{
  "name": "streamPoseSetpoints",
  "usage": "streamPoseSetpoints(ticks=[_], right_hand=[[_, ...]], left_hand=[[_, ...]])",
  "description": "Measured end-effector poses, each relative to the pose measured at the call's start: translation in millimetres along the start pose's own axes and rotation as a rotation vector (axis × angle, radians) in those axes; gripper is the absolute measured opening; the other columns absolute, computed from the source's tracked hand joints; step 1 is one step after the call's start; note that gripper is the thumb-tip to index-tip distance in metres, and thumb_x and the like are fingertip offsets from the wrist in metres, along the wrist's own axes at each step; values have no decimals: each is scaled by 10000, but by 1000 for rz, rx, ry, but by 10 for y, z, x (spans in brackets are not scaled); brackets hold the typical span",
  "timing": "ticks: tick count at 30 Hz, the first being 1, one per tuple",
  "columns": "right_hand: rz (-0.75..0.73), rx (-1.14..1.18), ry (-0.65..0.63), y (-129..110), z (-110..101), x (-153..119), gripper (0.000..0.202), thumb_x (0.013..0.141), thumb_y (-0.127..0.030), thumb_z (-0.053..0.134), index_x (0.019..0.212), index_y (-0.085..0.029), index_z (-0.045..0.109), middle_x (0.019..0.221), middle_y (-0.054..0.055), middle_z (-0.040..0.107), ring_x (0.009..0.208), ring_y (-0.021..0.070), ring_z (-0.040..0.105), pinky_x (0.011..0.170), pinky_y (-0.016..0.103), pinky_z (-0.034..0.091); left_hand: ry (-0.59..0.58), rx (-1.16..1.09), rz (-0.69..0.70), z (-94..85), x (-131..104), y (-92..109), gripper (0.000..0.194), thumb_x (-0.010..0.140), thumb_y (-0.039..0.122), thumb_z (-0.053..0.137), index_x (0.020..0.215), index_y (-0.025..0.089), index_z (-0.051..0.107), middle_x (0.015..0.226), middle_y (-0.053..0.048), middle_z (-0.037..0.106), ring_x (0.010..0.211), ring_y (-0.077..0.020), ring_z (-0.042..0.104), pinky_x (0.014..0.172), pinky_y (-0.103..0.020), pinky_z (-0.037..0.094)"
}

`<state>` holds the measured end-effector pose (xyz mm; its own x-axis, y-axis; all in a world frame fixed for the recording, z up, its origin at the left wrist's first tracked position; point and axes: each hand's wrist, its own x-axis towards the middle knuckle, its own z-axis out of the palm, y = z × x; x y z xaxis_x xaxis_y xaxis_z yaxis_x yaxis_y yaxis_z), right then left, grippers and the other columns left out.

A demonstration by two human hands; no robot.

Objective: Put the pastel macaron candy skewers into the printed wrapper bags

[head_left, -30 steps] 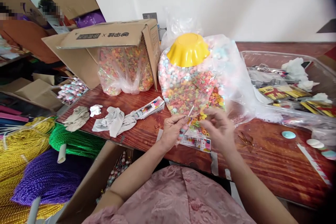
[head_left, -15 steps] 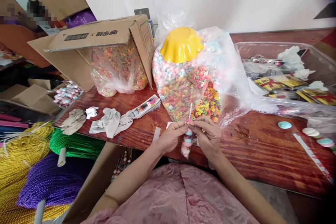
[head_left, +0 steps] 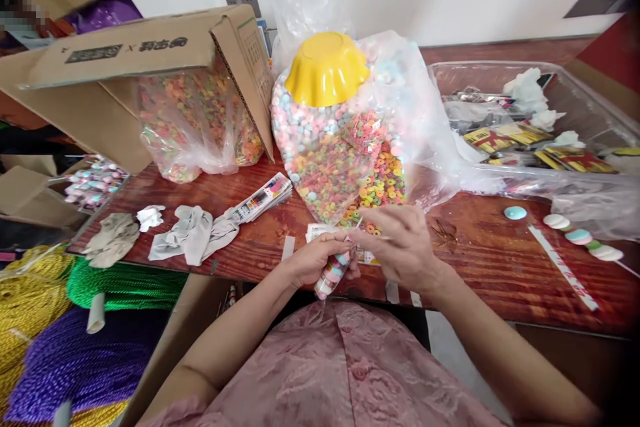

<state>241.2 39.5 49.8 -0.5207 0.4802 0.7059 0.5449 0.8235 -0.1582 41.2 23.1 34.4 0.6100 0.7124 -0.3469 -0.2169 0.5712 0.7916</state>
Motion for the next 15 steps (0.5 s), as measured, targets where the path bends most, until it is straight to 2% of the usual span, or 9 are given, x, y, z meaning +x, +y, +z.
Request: streamPoseSetpoints(ticks=[1, 3, 4, 6, 8, 9, 12, 14, 15], right_hand=[[-133, -42, -99, -10, -48, -23, 329, 935, -177, 511, 1221, -280, 637, 1208, 70, 665, 1179, 246, 535, 951, 438, 380], [-286, -53, -220, -51, -93, -72, 299, 967, -168, 452, 1209, -205, 624, 1083, 77, 690, 1133, 227, 532, 942, 424, 348], [-317, -42, -250, -75, -90, -99, 264, 979, -182, 433, 1148, -178, 635, 978, 70, 689, 1057, 211, 540, 926, 416, 338], [-327, -40, -314, -123, -46, -158, 236, 984, -202, 414, 944, -180, 645, 793, 34, 642, 880, 181, 517, 887, 412, 316], [-189, -32, -416, -177, 25, -224, 225, 955, -208, 436, 837, -187, 626, 734, 25, 615, 815, 177, 482, 844, 402, 306], [-67, -19, -477, -212, 62, -256, 209, 932, -207, 457, 808, -184, 624, 730, 28, 616, 801, 177, 474, 817, 388, 308], [333, 108, -650, -346, 134, -331, 213, 903, -209, 496, 758, -171, 647, 699, 20, 615, 713, 150, 461, 709, 319, 312], [478, 149, -651, -438, 127, -356, 240, 929, -204, 476, 796, -166, 673, 743, 23, 641, 715, 142, 482, 673, 299, 300], [485, 121, -587, -479, 106, -362, 232, 939, -202, 470, 867, -170, 688, 814, 34, 666, 772, 152, 507, 686, 303, 298]], left_hand=[[-41, 24, -32, -18, -24, -14, 316, 730, 404, 712, 672, 138, 551, 622, -25, 599, 538, -142, 628, 513, -230, 477], [-140, 96, -114, -57, -79, -39, 326, 742, 412, 693, 666, 144, 524, 608, -12, 569, 438, -122, 573, 367, -185, 336], [-192, 127, -149, -76, -103, -48, 350, 754, 440, 685, 673, 148, 511, 609, -9, 558, 412, -108, 542, 338, -177, 280], [-284, 202, -209, -106, -141, -55, 401, 793, 516, 650, 706, 159, 489, 646, -10, 553, 414, -86, 502, 345, -176, 264], [-291, 423, -171, -99, -172, -53, 389, 864, 535, 565, 763, 163, 513, 697, -17, 555, 469, -84, 489, 394, -184, 311], [-251, 598, -87, -77, -189, -54, 364, 895, 511, 525, 787, 163, 537, 730, -29, 566, 529, -97, 508, 444, -195, 359], [-47, 1134, 278, 24, -245, -79, 306, 929, 397, 453, 799, 165, 605, 811, -72, 604, 736, -159, 556, 664, -266, 467], [64, 1256, 396, 59, -275, -102, 301, 914, 369, 449, 765, 166, 614, 790, -71, 610, 754, -169, 553, 711, -288, 473], [98, 1220, 375, 55, -290, -107, 307, 907, 378, 453, 741, 166, 601, 739, -55, 597, 701, -155, 541, 670, -272, 467]])
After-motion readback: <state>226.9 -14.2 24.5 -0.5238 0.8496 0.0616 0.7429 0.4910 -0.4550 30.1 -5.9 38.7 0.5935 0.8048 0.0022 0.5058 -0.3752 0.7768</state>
